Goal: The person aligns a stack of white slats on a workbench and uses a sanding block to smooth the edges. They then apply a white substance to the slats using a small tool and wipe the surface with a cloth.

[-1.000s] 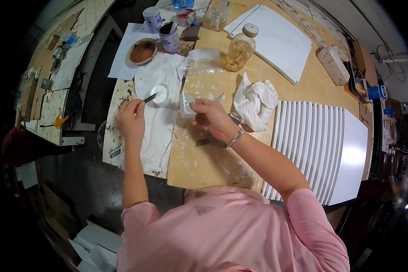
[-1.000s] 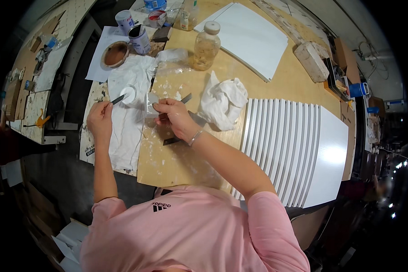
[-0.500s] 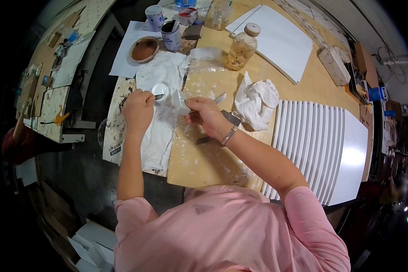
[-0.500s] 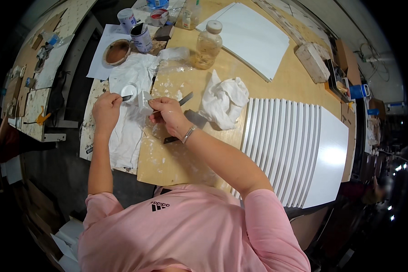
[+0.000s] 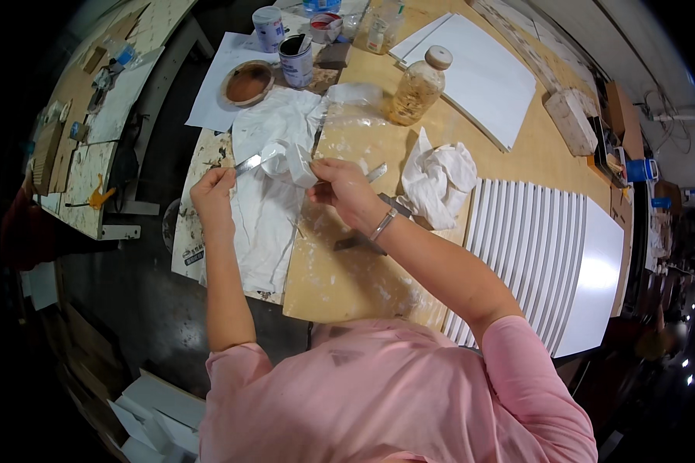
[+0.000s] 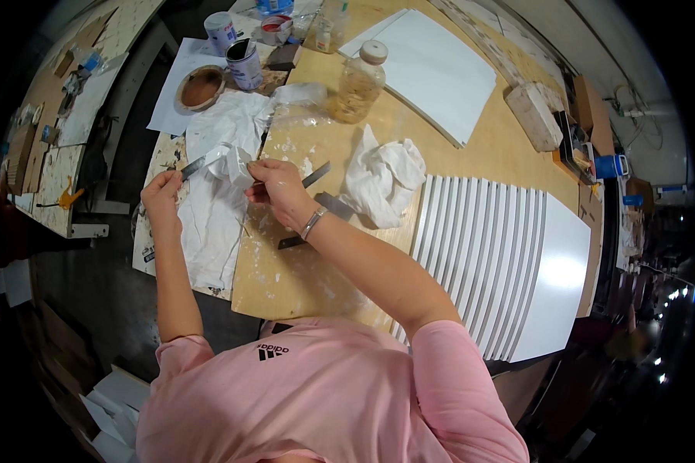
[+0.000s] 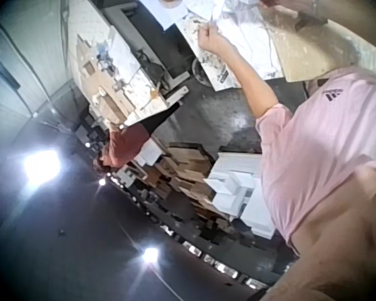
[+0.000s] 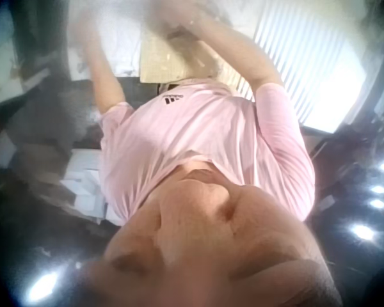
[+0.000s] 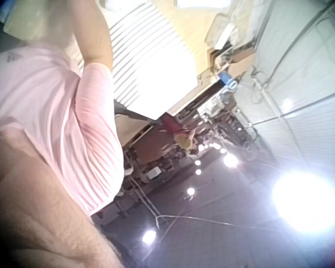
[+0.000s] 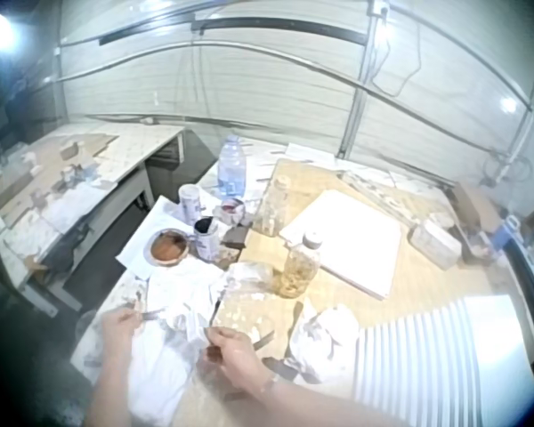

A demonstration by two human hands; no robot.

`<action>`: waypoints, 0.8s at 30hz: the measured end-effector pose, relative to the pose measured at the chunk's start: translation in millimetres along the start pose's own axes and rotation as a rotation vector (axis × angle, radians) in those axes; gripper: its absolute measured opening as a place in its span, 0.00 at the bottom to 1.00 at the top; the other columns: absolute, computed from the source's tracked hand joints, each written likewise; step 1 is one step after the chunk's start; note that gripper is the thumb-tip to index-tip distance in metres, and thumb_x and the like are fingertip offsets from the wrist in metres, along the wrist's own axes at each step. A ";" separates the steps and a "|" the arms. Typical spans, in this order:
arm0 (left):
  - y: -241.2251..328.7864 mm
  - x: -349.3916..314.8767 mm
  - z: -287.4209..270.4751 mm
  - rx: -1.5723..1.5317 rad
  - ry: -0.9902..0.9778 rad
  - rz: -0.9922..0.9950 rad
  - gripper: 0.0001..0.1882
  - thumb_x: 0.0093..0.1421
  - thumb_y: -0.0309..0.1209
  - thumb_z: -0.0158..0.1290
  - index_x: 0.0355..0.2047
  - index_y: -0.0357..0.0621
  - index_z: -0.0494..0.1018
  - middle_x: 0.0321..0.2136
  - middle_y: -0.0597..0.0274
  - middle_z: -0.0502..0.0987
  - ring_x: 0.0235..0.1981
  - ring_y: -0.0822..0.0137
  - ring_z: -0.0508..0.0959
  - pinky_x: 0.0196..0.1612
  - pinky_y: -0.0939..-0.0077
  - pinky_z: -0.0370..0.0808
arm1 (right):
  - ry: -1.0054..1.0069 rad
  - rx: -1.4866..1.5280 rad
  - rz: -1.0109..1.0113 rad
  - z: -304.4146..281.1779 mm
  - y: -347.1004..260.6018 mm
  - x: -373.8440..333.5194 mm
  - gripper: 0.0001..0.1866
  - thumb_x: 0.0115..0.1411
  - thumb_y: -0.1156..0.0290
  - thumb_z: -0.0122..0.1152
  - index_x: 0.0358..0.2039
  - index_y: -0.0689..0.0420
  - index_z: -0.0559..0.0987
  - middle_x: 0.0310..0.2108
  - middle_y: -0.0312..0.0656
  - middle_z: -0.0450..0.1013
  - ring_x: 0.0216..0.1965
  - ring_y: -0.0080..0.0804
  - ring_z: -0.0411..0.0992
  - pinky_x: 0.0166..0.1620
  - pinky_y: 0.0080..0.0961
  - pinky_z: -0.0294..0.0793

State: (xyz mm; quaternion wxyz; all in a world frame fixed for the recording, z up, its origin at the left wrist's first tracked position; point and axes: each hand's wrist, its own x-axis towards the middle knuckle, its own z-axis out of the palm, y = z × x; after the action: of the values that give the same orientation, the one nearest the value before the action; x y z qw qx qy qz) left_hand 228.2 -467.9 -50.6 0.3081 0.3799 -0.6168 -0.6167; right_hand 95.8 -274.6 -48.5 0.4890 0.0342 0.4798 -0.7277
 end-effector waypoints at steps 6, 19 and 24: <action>-3.9 -19.3 -7.0 -0.247 0.017 -0.136 0.03 0.60 0.23 0.58 0.32 0.35 0.78 0.23 0.70 0.74 0.22 0.80 0.64 0.28 0.86 0.59 | 0.001 0.009 0.007 7.6 0.2 5.9 0.09 0.66 0.69 0.57 0.38 0.62 0.78 0.28 0.39 0.76 0.24 0.26 0.74 0.28 0.23 0.77; -13.2 -46.9 4.3 0.050 -0.105 0.117 0.02 0.63 0.23 0.56 0.33 0.37 0.74 0.25 0.72 0.71 0.28 0.81 0.67 0.34 0.85 0.63 | -0.004 0.005 0.015 16.6 0.1 -1.2 0.09 0.65 0.71 0.58 0.37 0.64 0.79 0.27 0.40 0.75 0.23 0.28 0.74 0.28 0.25 0.77; -8.8 -65.0 13.1 0.035 -0.167 0.112 0.03 0.63 0.23 0.55 0.31 0.38 0.74 0.24 0.72 0.71 0.27 0.80 0.67 0.33 0.84 0.63 | 0.036 0.001 -0.010 10.4 -0.4 4.0 0.09 0.65 0.70 0.58 0.36 0.64 0.80 0.26 0.40 0.75 0.23 0.28 0.74 0.28 0.25 0.78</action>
State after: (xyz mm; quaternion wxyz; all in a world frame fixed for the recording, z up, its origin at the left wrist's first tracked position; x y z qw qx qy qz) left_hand 251.7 -405.4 -54.2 0.2829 0.2974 -0.6712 -0.6172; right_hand 97.8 -284.9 -44.7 0.4768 0.0450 0.4884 -0.7295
